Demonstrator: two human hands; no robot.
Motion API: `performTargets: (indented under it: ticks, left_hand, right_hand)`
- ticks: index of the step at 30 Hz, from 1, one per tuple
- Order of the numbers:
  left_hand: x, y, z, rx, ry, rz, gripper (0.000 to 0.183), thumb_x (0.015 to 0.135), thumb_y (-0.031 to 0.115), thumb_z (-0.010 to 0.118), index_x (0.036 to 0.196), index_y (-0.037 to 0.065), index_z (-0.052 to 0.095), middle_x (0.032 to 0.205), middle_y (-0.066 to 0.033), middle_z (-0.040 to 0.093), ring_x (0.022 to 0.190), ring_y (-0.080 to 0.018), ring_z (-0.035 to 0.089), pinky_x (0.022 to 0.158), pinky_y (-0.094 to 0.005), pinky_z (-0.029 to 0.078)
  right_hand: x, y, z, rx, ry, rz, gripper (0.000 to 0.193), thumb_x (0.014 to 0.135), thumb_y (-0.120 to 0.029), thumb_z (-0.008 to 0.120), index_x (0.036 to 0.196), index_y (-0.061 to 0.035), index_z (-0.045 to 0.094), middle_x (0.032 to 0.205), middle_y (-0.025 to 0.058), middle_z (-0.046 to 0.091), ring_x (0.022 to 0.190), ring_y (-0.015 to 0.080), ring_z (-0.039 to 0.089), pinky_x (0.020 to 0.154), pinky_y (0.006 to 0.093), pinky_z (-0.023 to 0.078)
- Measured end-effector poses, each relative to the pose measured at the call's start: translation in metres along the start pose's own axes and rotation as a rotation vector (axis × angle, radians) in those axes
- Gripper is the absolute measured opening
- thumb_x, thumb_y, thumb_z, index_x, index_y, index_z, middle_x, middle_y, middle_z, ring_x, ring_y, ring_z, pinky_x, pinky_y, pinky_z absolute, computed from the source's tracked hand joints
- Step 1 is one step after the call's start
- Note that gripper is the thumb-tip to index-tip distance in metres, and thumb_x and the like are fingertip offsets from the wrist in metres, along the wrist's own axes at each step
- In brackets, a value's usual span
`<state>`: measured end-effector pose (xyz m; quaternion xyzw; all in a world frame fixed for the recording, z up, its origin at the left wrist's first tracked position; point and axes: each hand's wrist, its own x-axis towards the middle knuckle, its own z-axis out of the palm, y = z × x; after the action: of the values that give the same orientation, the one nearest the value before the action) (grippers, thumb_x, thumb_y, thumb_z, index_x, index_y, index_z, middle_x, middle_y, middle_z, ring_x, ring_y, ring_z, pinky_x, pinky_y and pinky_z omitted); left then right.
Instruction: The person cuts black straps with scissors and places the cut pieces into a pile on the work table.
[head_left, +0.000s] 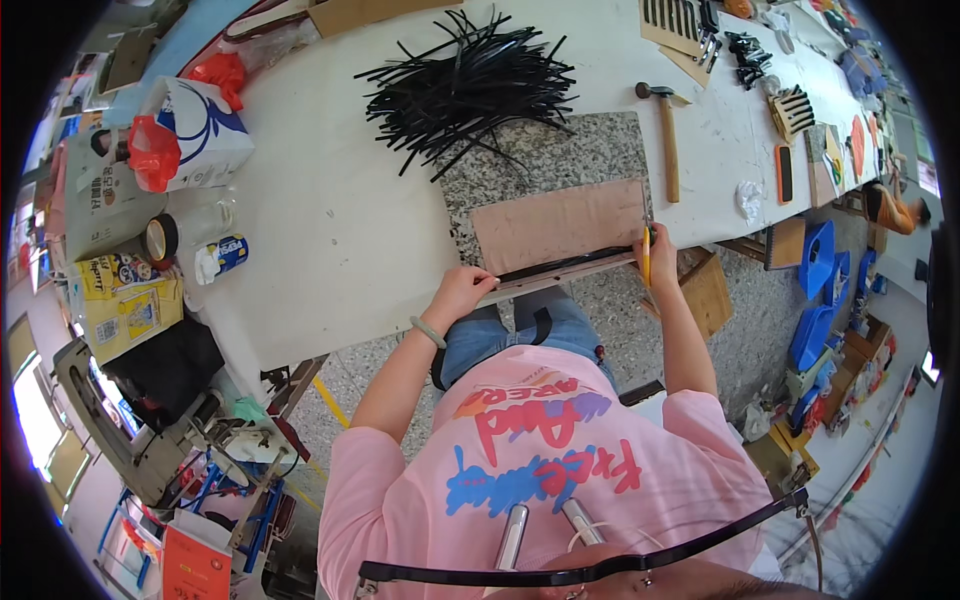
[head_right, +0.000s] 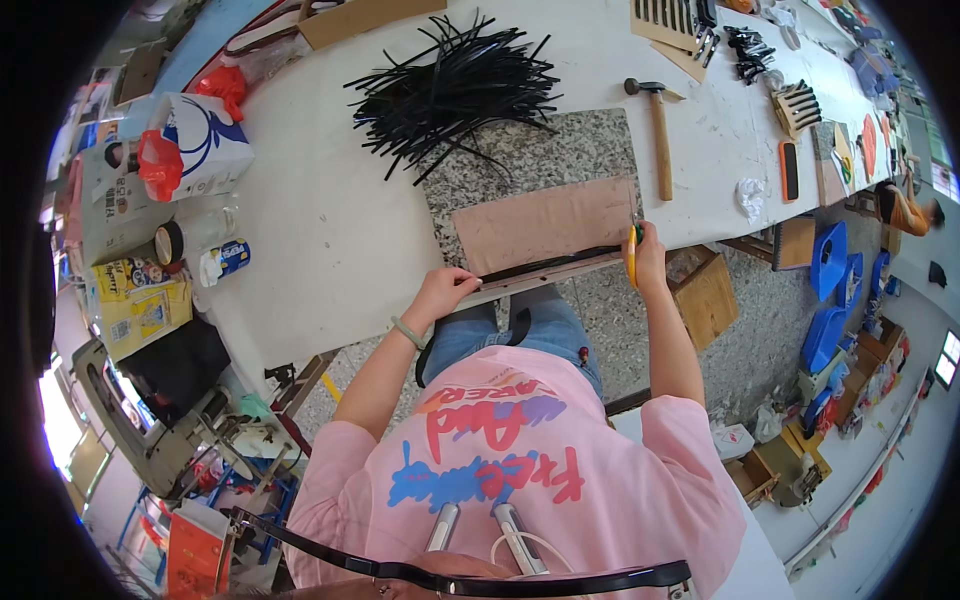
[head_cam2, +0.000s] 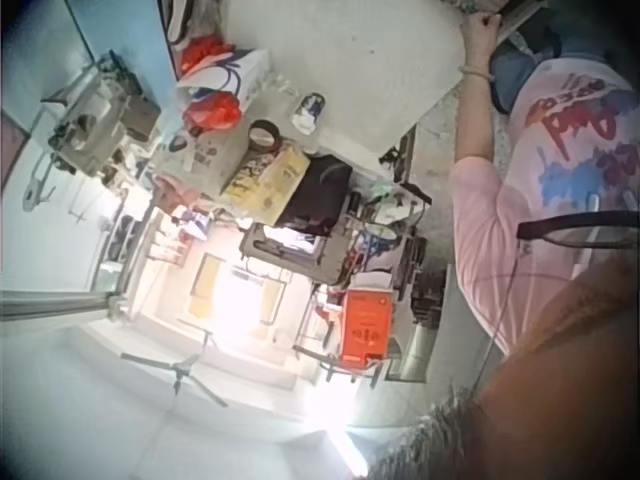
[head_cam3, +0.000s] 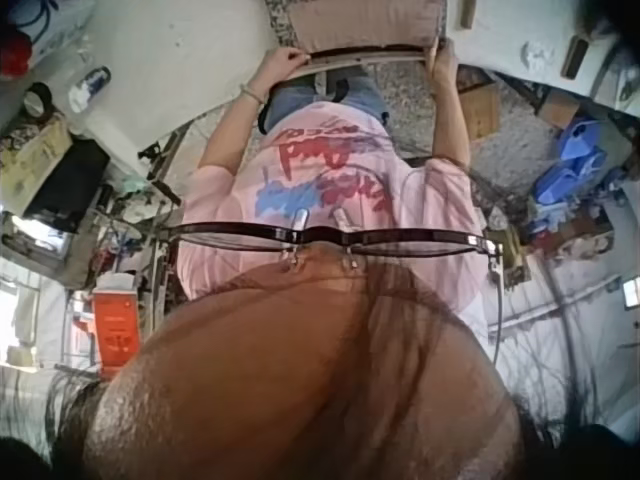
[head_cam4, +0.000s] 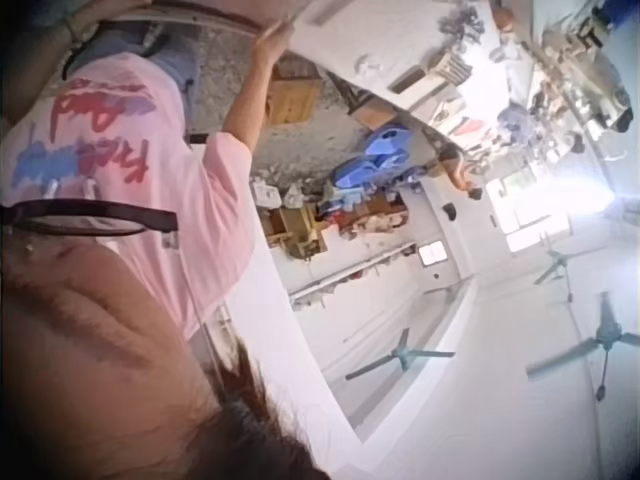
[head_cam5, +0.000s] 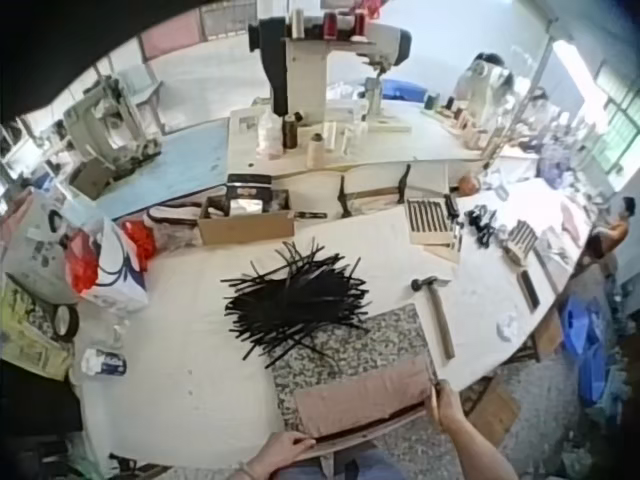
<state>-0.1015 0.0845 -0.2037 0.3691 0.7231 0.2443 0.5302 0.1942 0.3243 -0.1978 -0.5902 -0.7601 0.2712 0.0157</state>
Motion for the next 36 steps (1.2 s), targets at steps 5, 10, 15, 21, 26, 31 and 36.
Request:
performTargets:
  ticks: [5, 10, 15, 21, 26, 31, 36]
  left_hand:
    - [0.001, -0.004, 0.001, -0.030, 0.017, -0.026, 0.027, 0.079, 0.027, 0.064, 0.089, 0.003, 0.069, 0.080, -0.0141, 0.067, 0.074, -0.0223, 0.066, 0.069, -0.0308, 0.051]
    - [0.002, 0.008, -0.012, -0.076, 0.040, -0.086, 0.026, 0.081, 0.024, 0.063, 0.091, 0.000, 0.067, 0.073, -0.0079, 0.067, 0.069, -0.0150, 0.063, 0.066, -0.0276, 0.049]
    - [0.014, 0.061, -0.079, -0.445, 0.222, -0.021, 0.021, 0.086, 0.017, 0.059, 0.095, 0.000, 0.065, 0.075, -0.0002, 0.063, 0.057, -0.0047, 0.048, 0.053, -0.0213, 0.040]
    - [0.054, 0.071, -0.122, -0.839, 0.375, 0.048, 0.025, 0.085, 0.012, 0.062, 0.106, -0.002, 0.061, 0.076, -0.0052, 0.063, 0.055, -0.0035, 0.043, 0.049, -0.0180, 0.034]
    - [0.061, 0.074, -0.120, -0.944, 0.355, 0.111, 0.038, 0.084, 0.009, 0.063, 0.118, -0.003, 0.051, 0.080, -0.0086, 0.063, 0.056, -0.0046, 0.045, 0.051, -0.0177, 0.035]
    - [0.060, 0.068, -0.125, -0.922, 0.404, 0.136, 0.039, 0.085, 0.010, 0.063, 0.113, 0.003, 0.037, 0.078, -0.0102, 0.065, 0.057, -0.0063, 0.049, 0.051, -0.0188, 0.039]
    - [0.060, 0.066, -0.132, -0.899, 0.389, 0.102, 0.040, 0.085, 0.010, 0.063, 0.113, 0.003, 0.035, 0.079, -0.0112, 0.064, 0.056, -0.0067, 0.048, 0.051, -0.0190, 0.037]
  right_hand:
    - [0.000, -0.006, -0.002, -0.010, 0.015, -0.010, 0.039, 0.078, -0.016, 0.063, 0.112, -0.0044, 0.048, 0.089, 0.0243, 0.062, 0.086, 0.0426, 0.059, 0.072, 0.0451, 0.047]
    - [0.009, -0.007, -0.004, 0.050, 0.069, 0.007, 0.040, 0.078, -0.016, 0.063, 0.113, -0.0040, 0.048, 0.085, 0.0199, 0.063, 0.080, 0.0367, 0.062, 0.069, 0.0412, 0.048]
    - [0.052, -0.108, -0.053, 0.252, 0.378, -0.145, 0.044, 0.081, -0.017, 0.065, 0.117, -0.0021, 0.045, 0.081, 0.0097, 0.063, 0.071, 0.0183, 0.061, 0.066, 0.0311, 0.048]
    - [0.027, -0.203, -0.034, 0.515, -0.758, 0.077, 0.041, 0.092, -0.037, 0.047, 0.115, -0.0042, 0.050, 0.082, 0.0042, 0.059, 0.064, 0.0116, 0.056, 0.058, 0.0251, 0.047]
    - [0.023, -0.256, 0.006, 0.329, -0.972, -0.184, 0.064, 0.083, -0.064, 0.044, 0.101, -0.0038, 0.057, 0.082, 0.0050, 0.058, 0.061, 0.0116, 0.057, 0.053, 0.0251, 0.045]
    - [0.033, -0.283, 0.011, 0.240, -0.954, -0.273, 0.066, 0.084, -0.066, 0.040, 0.093, -0.0032, 0.056, 0.073, 0.0057, 0.056, 0.059, 0.0126, 0.057, 0.051, 0.0274, 0.045]
    - [0.044, -0.284, 0.018, 0.054, -0.921, -0.291, 0.072, 0.080, -0.070, 0.042, 0.101, -0.0034, 0.061, 0.065, 0.0113, 0.060, 0.060, 0.0175, 0.061, 0.054, 0.0311, 0.049]
